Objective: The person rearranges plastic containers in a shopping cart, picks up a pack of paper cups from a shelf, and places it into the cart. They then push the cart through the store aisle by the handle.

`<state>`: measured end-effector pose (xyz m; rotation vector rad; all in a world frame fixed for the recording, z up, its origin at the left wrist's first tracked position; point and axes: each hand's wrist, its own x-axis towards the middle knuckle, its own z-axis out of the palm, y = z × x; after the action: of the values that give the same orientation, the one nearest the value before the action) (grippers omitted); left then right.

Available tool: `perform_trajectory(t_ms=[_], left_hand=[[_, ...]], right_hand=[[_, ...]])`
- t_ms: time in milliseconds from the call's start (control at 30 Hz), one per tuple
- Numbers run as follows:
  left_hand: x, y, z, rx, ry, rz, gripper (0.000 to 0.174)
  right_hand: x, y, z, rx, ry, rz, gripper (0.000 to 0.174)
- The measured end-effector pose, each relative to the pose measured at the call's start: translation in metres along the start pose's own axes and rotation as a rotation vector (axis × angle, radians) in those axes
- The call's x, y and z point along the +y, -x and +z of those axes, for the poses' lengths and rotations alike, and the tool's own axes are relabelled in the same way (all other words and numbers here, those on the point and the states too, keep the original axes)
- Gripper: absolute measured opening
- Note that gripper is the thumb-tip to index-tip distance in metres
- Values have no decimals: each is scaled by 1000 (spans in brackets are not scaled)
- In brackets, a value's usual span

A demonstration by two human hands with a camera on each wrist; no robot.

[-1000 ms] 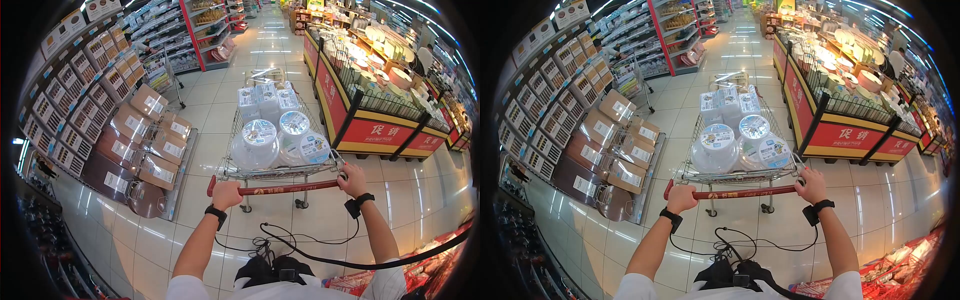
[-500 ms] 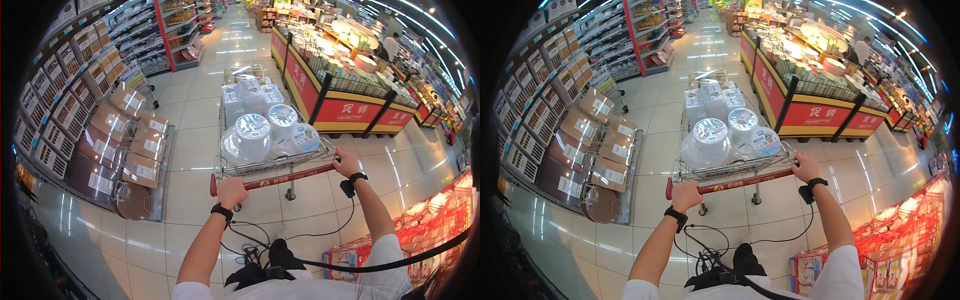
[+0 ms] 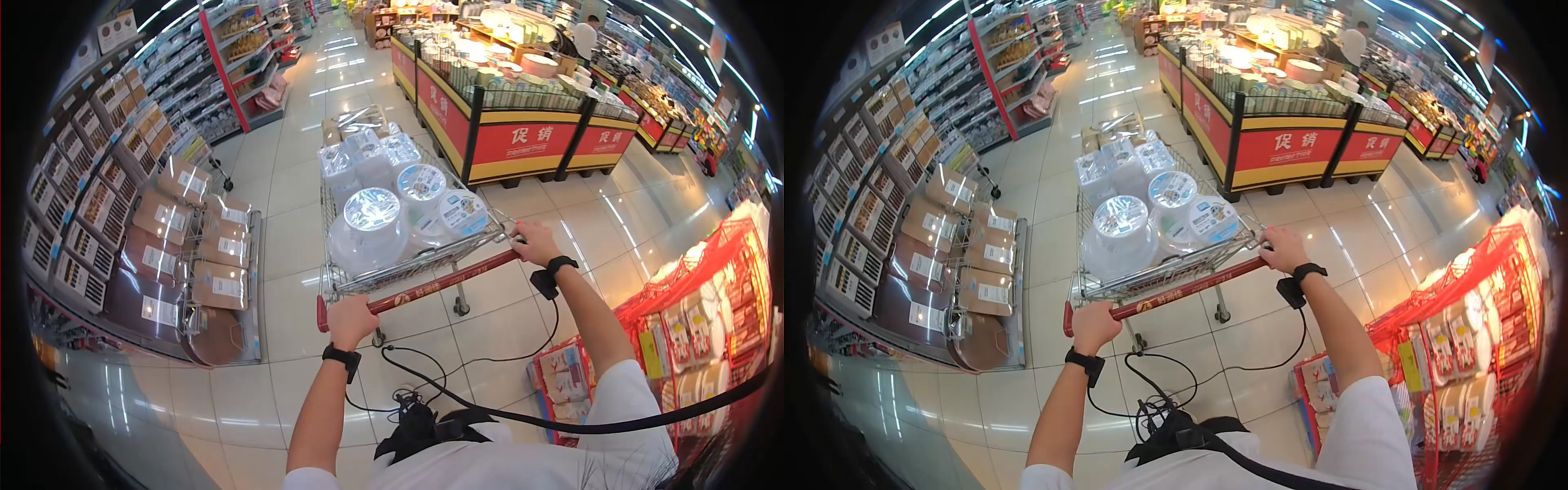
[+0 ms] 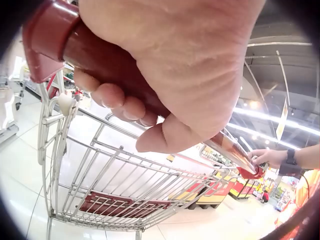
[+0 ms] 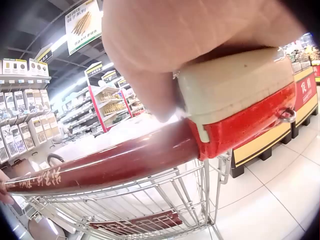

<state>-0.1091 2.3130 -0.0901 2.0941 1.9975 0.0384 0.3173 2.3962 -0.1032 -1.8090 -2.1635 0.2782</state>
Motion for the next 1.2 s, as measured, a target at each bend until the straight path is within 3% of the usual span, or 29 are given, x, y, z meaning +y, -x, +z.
perform_trajectory(t_ms=[300, 367, 833, 1033, 1200], left_hand=[[19, 98, 12, 27, -89, -18, 13], [22, 122, 15, 125, -105, 44, 14], [45, 265, 29, 58, -90, -28, 14], [49, 329, 39, 133, -93, 69, 13], [53, 385, 36, 52, -37, 69, 11]], right_hand=[[-3, 92, -8, -26, 59, -17, 21], [-10, 121, -15, -40, 30, -7, 20], [-28, 272, -41, 103, 26, -78, 18], [-31, 344, -50, 125, 51, -120, 16], [-50, 413, -63, 119, 70, -81, 16]])
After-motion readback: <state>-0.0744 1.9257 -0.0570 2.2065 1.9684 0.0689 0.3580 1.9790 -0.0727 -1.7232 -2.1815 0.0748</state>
